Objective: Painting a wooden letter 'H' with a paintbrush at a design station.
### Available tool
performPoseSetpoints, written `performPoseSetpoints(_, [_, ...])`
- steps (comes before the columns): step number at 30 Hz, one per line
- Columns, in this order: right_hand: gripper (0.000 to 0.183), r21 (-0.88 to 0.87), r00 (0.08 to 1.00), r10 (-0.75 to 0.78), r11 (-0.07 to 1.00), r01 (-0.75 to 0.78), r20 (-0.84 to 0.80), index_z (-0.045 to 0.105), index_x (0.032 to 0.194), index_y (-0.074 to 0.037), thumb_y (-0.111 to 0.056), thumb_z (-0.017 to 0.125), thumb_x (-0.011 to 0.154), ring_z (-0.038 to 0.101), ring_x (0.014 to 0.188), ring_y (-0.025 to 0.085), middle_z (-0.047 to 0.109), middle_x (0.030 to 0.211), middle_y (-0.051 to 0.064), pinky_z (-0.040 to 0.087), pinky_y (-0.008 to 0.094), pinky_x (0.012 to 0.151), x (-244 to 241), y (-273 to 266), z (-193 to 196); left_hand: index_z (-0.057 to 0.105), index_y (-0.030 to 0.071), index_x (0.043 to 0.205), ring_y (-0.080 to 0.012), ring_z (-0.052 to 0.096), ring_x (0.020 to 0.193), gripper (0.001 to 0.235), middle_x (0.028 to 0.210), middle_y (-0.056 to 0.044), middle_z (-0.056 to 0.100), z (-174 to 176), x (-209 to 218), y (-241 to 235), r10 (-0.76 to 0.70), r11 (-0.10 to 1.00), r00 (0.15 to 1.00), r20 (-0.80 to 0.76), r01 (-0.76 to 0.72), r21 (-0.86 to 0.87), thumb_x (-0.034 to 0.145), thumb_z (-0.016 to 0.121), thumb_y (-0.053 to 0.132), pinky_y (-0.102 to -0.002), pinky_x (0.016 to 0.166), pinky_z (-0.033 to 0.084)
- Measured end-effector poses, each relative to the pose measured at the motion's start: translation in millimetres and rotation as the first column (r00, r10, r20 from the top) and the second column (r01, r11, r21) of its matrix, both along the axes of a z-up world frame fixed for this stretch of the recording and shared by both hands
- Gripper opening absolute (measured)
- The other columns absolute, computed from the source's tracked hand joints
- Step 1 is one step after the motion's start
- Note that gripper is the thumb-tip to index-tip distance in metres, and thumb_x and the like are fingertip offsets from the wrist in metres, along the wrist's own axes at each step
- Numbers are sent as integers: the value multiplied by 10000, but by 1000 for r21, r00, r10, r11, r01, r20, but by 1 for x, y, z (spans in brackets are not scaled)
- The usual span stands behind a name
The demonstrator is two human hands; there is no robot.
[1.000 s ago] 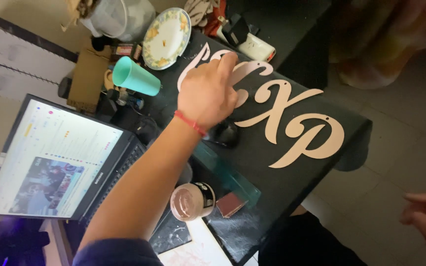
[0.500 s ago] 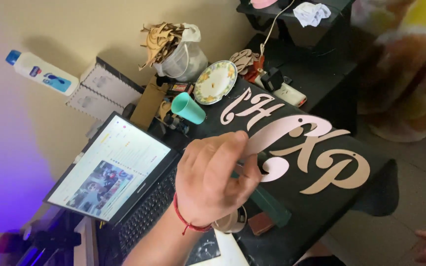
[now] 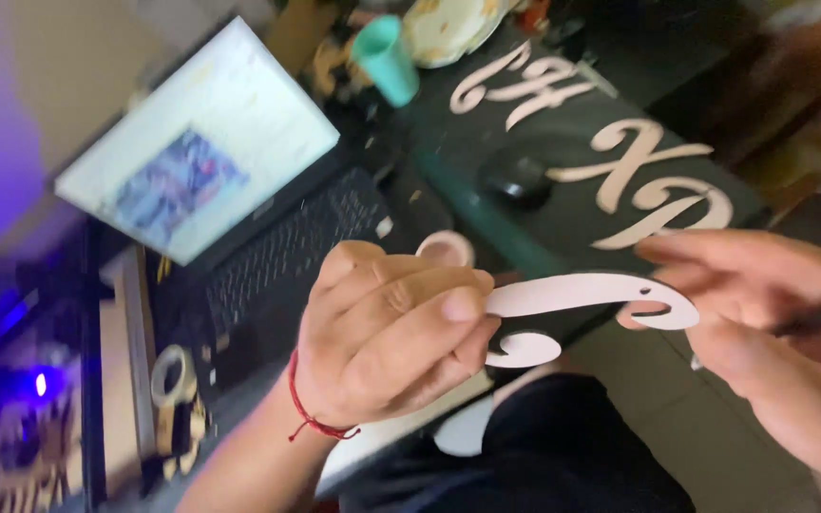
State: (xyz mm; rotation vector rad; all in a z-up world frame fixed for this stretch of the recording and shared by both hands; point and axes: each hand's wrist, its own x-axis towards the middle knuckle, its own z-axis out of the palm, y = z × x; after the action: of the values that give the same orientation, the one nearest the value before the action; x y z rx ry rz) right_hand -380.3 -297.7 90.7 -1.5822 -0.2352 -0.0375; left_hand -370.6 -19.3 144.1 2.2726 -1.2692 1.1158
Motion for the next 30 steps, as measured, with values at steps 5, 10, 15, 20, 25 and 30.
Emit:
performPoseSetpoints(5, [542, 41, 982, 154, 988, -151, -105, 631, 1199, 83, -217, 559, 754, 768, 759, 295, 743, 864, 240, 311, 229, 427, -21, 56, 10, 473, 82, 1379, -187, 688, 866, 368, 1076, -10, 762, -23, -65, 46, 163, 987, 984, -66, -162, 8, 1093, 687, 173, -317, 812, 477])
performPoseSetpoints(10, [706, 69, 905, 424, 905, -421, -40, 537, 1210, 145, -396, 548, 757, 250, 287, 29, 718, 788, 334, 195, 153, 304, -37, 79, -20, 506, 59, 1380, -183, 663, 868, 413, 905, -5, 644, -62, -118, 77, 222, 963, 956, -190, -246, -113, 1037, 725, 129, -337, 809, 447])
performPoseSetpoints(15, [837, 27, 904, 426, 905, -426, -31, 498, 1291, 147, -507, 561, 774, 287, 303, 36, 730, 852, 314, 205, 165, 324, -64, 83, -26, 487, 88, 1321, -186, 672, 834, 337, 1042, 10, 739, -82, -139, 85, 201, 952, 969, -145, -228, -204, 1058, 644, 229, -326, 826, 444])
performPoseSetpoints(20, [573, 367, 979, 124, 914, -175, 160, 540, 1280, 99, -323, 648, 908, 392, 441, 28, 711, 1081, 314, 289, 163, 442, -76, 17, -77, 412, 95, 1367, -122, 715, 793, 526, 1071, 8, 746, -64, -103, 82, 99, 961, 958, -270, -163, -225, 967, 742, 185, -370, 809, 446])
performPoseSetpoints(25, [652, 288, 947, -263, 936, 204, 184, 371, 1502, -37, -467, 538, 1040, 373, 518, -39, 420, 659, -165, 347, 136, 504, -77, -157, -223, 357, 89, 1481, -158, 667, 609, 654, 908, 27, 773, -31, 1, 42, 69, 989, 913, -402, -115, -91, 933, 707, 15, -315, 629, 512])
performPoseSetpoints(30, [333, -238, 870, -490, 840, 487, 53, 472, 1371, -38, -225, 254, 1202, 414, 1324, 234, 476, 1391, 118, 289, 378, 1185, -83, -229, -293, 337, 144, 1464, -298, 690, 685, 645, 892, 25, 764, -72, 155, -19, 244, 970, 874, -421, -214, 117, 898, 644, 144, -438, 726, 551])
